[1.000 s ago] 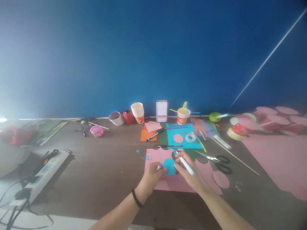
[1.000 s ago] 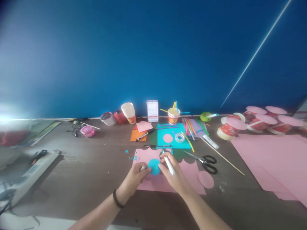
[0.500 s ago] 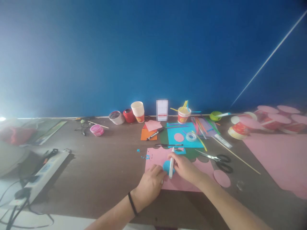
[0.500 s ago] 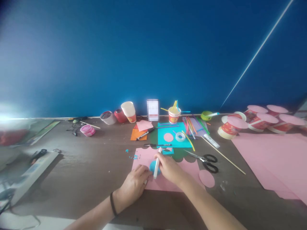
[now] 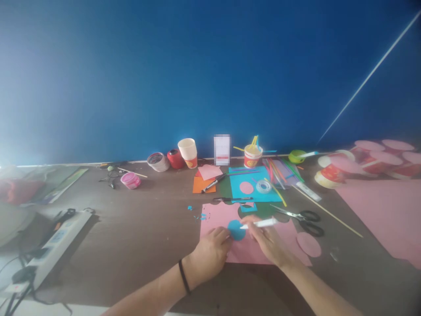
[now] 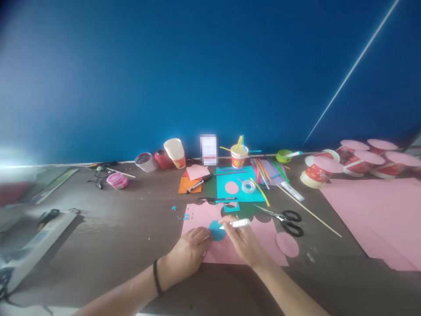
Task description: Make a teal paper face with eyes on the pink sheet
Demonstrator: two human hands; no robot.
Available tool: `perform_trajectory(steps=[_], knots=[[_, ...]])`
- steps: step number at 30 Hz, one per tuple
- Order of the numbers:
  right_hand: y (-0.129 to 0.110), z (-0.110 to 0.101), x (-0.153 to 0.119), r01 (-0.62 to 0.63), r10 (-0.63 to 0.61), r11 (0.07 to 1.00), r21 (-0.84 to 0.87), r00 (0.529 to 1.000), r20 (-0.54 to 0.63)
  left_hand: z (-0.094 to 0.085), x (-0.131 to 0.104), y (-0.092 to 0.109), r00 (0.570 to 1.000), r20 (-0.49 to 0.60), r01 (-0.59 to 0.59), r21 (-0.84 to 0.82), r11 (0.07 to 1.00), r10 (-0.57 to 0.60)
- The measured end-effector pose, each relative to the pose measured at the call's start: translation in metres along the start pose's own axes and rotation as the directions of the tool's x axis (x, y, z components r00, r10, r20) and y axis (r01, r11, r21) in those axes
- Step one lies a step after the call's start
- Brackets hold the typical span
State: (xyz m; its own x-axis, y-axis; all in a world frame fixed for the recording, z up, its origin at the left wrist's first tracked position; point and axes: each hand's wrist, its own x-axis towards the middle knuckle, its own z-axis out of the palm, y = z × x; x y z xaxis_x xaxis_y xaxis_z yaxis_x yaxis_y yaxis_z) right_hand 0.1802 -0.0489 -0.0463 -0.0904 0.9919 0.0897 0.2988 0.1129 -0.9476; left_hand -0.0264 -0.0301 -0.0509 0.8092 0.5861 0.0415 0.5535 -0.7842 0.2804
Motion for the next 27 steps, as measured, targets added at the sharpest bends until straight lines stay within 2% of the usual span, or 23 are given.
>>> perform_trajectory(steps=[5,12,16,21,27], knots=[[0.006,0.016,-0.004,0.023,-0.023,1.0,0.005,1.0,-0.007,0.004,0.0,0.003,1.0,0.001,0.008,0.041,0.999,-0.008],[0.012,0.02,0.001,-0.007,0.001,0.994,-0.105,0.998,-0.06,-0.002,0.005,0.018,0.992,0.125,-0.003,0.224,0.975,-0.026],[0.016,0.022,0.002,-0.02,0.008,0.987,-0.162,0.997,-0.077,-0.003,0.008,0.021,0.994,0.108,-0.012,0.285,0.959,-0.02],[0.017,0.024,0.005,-0.037,0.018,0.982,-0.185,0.995,-0.1,-0.002,0.006,0.014,0.995,0.098,-0.001,0.248,0.969,-0.024],[0.017,0.023,0.004,-0.05,0.035,0.982,-0.184,0.996,-0.082,-0.011,0.008,-0.007,0.994,0.107,-0.034,0.072,0.997,0.026]])
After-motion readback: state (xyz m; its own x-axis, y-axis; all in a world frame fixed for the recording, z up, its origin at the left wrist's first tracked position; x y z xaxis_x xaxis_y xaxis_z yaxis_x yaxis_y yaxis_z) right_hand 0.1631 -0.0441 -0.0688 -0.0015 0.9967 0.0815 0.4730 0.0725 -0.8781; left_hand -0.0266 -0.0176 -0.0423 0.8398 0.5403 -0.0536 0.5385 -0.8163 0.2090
